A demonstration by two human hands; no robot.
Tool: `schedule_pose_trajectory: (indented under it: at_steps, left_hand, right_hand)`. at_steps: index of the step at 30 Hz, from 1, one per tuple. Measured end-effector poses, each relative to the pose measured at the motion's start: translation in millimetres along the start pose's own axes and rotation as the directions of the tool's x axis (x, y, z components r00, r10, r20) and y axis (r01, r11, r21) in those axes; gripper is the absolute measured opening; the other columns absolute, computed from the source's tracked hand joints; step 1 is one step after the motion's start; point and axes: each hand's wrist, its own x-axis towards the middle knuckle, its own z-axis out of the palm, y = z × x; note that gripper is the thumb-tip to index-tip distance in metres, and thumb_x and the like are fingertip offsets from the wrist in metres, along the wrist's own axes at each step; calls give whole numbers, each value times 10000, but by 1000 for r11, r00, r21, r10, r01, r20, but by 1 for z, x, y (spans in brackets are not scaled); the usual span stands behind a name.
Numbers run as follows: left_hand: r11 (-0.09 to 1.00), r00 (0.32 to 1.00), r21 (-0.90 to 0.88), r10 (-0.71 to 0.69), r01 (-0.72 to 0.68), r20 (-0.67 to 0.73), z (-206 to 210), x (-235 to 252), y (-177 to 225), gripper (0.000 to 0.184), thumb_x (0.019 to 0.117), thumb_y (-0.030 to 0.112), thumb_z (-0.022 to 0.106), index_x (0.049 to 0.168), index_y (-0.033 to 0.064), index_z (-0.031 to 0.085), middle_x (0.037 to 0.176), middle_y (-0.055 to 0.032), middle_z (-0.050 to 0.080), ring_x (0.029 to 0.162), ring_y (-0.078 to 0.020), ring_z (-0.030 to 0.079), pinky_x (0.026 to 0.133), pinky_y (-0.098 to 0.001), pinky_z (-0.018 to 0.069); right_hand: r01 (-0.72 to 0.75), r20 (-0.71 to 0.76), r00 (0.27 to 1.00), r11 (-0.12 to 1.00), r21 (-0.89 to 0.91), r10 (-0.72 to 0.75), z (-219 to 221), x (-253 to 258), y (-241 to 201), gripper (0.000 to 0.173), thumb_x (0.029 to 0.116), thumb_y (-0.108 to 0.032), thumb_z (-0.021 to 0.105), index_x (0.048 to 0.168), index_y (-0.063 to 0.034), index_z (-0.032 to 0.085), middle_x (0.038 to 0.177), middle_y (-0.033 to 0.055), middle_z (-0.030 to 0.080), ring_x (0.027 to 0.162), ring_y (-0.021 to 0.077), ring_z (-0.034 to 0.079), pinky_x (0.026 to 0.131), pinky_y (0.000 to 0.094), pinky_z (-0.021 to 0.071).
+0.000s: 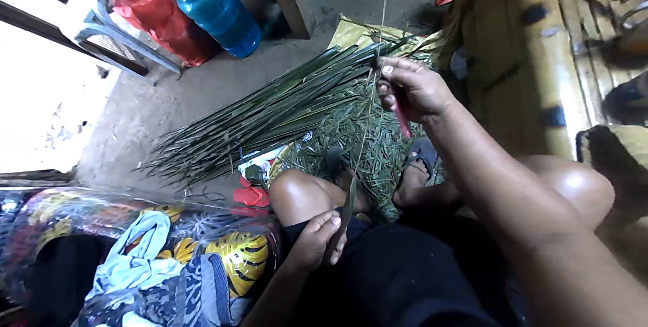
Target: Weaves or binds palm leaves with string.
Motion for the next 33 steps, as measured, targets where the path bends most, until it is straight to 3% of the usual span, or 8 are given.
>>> schedule_pose_trajectory:
  at_steps: [4,9,13,16,22,28,33]
  left_hand:
    - [957,970,265,166,-115,-177,1,5,3,198,1082,117,434,1010,32,597,675,-34,616,495,-118,595,454,-262,537]
    - [858,915,499,293,-123,-278,6,7,11,140,1045,93,502,1038,27,625,709,-11,631,516,-100,599,453,-244,529]
    - [761,891,634,376,-140,-255,5,7,8,141,1034,106,527,1049,33,647,718,18,625,523,-56,573,458,-219,503]
    - [685,861,699,467,-206,-204,3,6,6,148,1027,102,539,1031,22,663,768,16,636,602,-35,583,547,-201,515]
    - [636,852,753,478,-168,-213,1,-2,2,152,1021,109,554,1042,23,677,775,16,650,631,-23,592,594,-193,525]
    - [439,801,892,570,-108,-183,-2,7,0,211,1031,195,544,1041,41,688,749,15,634,614,-16,568,593,-194,514]
    - [264,786,964,603,-35,-136,-3,3,-1,264,1036,237,526,1060,46,706,744,-23,665,618,-68,612,604,-249,547]
  right_hand:
    - [-72,126,987,979,-189,97,9,-37,16,261,1047,-136,529,1280,-70,626,821,18,664,545,73,584,475,224,524]
    - [-248,208,934,945,-213,292,24,-89,58,226,1035,-139,572,1209,-55,689,814,54,677,557,77,578,501,214,508]
    - [-270,228,923,944,-191,310,29,-98,64,206,1034,-106,571,1167,-31,710,795,46,678,563,63,582,511,189,508]
    - [-223,194,944,949,-225,268,25,-90,54,212,1034,-121,572,1180,-38,701,781,33,664,561,65,568,515,202,504]
    - [-196,-67,980,971,-137,188,1,-60,32,225,1053,-126,540,1248,-63,633,794,21,655,523,75,577,460,224,519]
    - [-300,157,928,929,-216,337,37,-99,64,246,1046,-136,561,1244,-38,668,801,55,668,548,83,579,500,217,514]
    - [-266,68,955,938,-221,287,29,-90,56,225,1053,-138,557,1222,-40,670,797,33,654,545,69,556,499,210,499]
